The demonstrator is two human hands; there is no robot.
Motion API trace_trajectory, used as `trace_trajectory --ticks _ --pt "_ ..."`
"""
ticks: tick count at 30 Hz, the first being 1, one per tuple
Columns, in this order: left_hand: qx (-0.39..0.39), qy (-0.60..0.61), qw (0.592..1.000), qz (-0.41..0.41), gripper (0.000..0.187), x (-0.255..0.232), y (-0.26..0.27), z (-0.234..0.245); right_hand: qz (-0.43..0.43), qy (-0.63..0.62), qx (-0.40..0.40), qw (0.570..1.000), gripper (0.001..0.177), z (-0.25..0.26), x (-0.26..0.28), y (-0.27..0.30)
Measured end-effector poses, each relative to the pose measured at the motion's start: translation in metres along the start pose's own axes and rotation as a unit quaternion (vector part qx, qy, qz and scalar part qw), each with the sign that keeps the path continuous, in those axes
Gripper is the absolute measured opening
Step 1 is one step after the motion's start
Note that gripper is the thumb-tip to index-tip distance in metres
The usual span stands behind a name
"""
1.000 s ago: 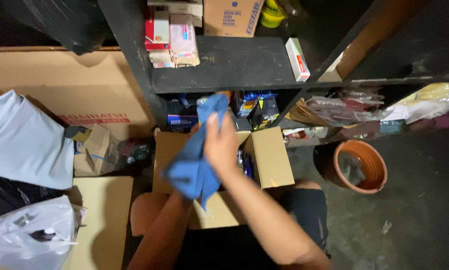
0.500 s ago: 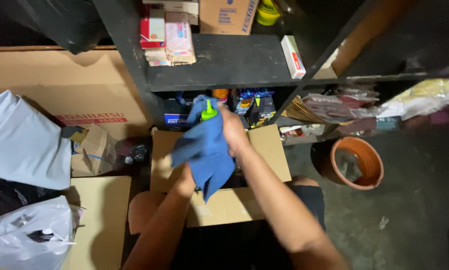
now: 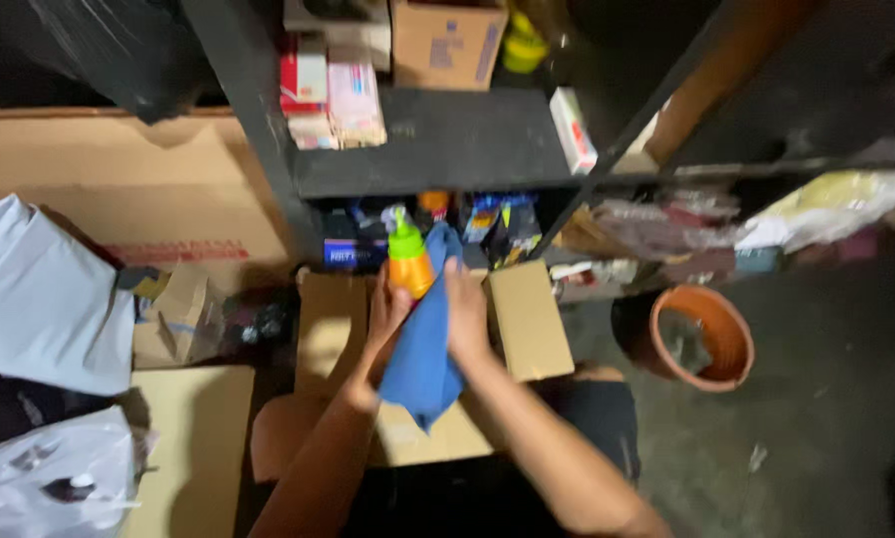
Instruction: The person sits on the floor and wipes various items with a blue cloth. They clean a bottle with a green cap, a small box, and a plastic bag containing small parts. The items are handled one by one and placed back into a cardboard box.
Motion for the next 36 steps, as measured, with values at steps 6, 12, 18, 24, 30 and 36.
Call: trace_trajectory --ticks 6,12,18,24,30,36 --pt "-0.082 -0.255 0.956 0.116 0.055 0.024 0.001 0.03 0.268 0.07 -0.042 0.96 0.05 -0.017 0.035 0.074" --pt "-0.007 -0.068 0.998 0.006 0.053 0.011 0.026 0.006 0.097 -0.043 -0.038 0.994 0.05 -0.007 0.071 0.033" --pt "0.025 -0.056 0.998 0.012 0.053 -0.011 0.013 0.0 0.052 -0.035 0.001 0.998 0.051 -0.003 0.089 0.026" --pt "0.039 -0.044 0.998 0.014 0.054 -0.012 0.017 0.0 0.175 -0.054 -0.002 0.983 0.052 -0.001 0.071 0.013" --pt "0.04 -0.054 0.998 0.02 0.055 -0.016 0.007 -0.009 0.112 0.016 0.001 0.994 0.05 0.003 0.061 0.013" --pt "0.061 -0.03 0.998 0.016 0.057 -0.021 0.016 -0.011 0.138 -0.049 -0.017 0.989 0.053 0.007 0.049 0.006"
Point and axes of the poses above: each hand's wrist, its own y-axis away from the middle knuckle, its own z-axis out of the back of the hand, x = y × z, the point moved 5 cm from there along -y, towards the middle knuckle, and after that the axes turned 8 degrees about -y, right-handed, at the moved point
